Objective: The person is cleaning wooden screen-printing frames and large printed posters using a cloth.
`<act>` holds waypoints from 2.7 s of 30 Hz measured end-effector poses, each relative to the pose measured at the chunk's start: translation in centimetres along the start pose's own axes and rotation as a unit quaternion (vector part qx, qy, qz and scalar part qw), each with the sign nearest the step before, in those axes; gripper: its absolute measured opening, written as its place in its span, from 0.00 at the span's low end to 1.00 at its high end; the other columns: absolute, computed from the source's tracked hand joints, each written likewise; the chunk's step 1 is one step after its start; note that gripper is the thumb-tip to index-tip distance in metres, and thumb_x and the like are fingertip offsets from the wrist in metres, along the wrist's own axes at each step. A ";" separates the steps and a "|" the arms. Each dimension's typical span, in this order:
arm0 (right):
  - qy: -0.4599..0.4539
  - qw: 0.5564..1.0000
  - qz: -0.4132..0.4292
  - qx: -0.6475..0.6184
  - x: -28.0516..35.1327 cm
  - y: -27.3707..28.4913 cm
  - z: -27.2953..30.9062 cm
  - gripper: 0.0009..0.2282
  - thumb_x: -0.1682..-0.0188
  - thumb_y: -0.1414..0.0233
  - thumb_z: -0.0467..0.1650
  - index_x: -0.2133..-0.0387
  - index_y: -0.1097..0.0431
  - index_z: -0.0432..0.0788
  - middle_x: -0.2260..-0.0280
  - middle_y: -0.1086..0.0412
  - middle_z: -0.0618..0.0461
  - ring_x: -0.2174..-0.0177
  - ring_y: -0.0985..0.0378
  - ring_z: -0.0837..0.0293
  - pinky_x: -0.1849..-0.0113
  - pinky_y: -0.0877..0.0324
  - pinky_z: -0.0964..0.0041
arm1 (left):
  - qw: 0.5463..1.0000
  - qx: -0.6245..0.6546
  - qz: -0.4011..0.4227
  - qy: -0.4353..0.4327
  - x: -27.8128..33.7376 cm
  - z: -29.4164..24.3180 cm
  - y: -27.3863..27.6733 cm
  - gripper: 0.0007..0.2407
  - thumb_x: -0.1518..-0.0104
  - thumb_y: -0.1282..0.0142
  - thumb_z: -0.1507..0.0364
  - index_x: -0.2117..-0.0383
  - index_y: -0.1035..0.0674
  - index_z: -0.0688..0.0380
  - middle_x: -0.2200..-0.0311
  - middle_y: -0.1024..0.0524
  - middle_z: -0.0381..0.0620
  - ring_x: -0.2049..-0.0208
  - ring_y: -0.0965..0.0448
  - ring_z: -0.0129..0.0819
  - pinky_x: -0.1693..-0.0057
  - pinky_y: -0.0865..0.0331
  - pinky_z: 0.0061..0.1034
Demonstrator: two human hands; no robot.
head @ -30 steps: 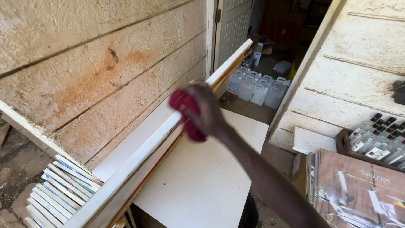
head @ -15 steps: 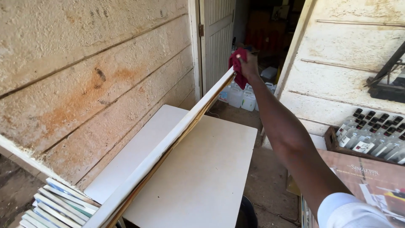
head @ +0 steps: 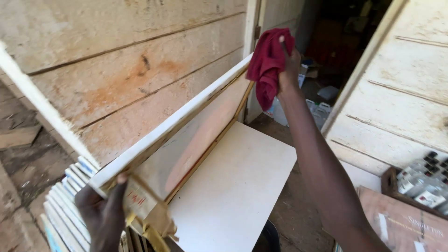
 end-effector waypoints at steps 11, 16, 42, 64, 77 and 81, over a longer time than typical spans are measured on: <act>0.256 0.818 0.401 0.323 24.0 -14.1 -2.0 0.07 0.48 0.49 0.35 0.61 0.28 0.51 0.66 0.28 0.59 0.58 0.27 0.58 0.46 0.40 0.63 | 0.982 0.020 0.109 -0.154 0.4 -4.6 -5.1 0.04 0.45 0.38 0.73 0.70 0.16 0.61 0.78 0.21 0.40 0.73 0.33 0.21 0.61 0.32 0.25; 0.309 0.765 0.476 0.305 24.8 -13.8 -1.6 0.13 0.51 0.48 0.33 0.52 0.27 0.49 0.55 0.27 0.57 0.48 0.28 0.54 0.42 0.41 0.57 | 0.979 0.039 0.116 -0.160 0.0 -3.8 -4.9 0.03 0.46 0.37 0.75 0.73 0.17 0.60 0.81 0.23 0.39 0.76 0.31 0.23 0.63 0.35 0.22; 0.172 0.937 0.099 0.288 22.6 -11.7 -8.5 0.11 0.47 0.48 0.27 0.55 0.42 0.42 0.60 0.36 0.49 0.56 0.30 0.53 0.50 0.36 0.53 | 0.983 0.027 0.130 -0.123 -5.5 -4.5 -3.6 0.11 0.39 0.42 0.66 0.75 0.18 0.60 0.84 0.23 0.46 0.81 0.31 0.27 0.64 0.35 0.24; 0.249 0.913 0.126 0.296 22.1 -16.0 -13.1 0.05 0.51 0.43 0.27 0.63 0.28 0.44 0.68 0.29 0.50 0.63 0.24 0.55 0.57 0.31 0.58 | 0.986 0.041 0.129 -0.093 -8.1 -6.5 -2.6 0.13 0.40 0.42 0.65 0.79 0.19 0.59 0.83 0.22 0.48 0.79 0.25 0.28 0.61 0.32 0.24; -0.021 0.973 0.003 0.229 24.5 -9.0 -15.2 0.09 0.52 0.42 0.29 0.59 0.31 0.46 0.64 0.32 0.59 0.60 0.32 0.64 0.55 0.35 0.64 | 0.986 0.023 0.093 -0.134 -9.4 5.1 0.7 0.18 0.41 0.43 0.53 0.77 0.23 0.56 0.83 0.30 0.40 0.75 0.35 0.24 0.64 0.37 0.22; -0.121 0.956 -0.031 0.267 29.3 1.0 -15.3 0.09 0.54 0.41 0.28 0.61 0.29 0.46 0.67 0.31 0.59 0.63 0.30 0.65 0.59 0.35 0.68 | 0.991 0.001 0.089 -0.097 -4.5 4.6 0.3 0.12 0.45 0.37 0.63 0.76 0.21 0.59 0.82 0.28 0.40 0.74 0.34 0.28 0.62 0.33 0.26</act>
Point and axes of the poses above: each hand's wrist, its own x-axis away from the middle knuckle, its own y-axis out of the back of the hand, z = x × y, the point moved 5 cm from there along -x, towards the middle knuckle
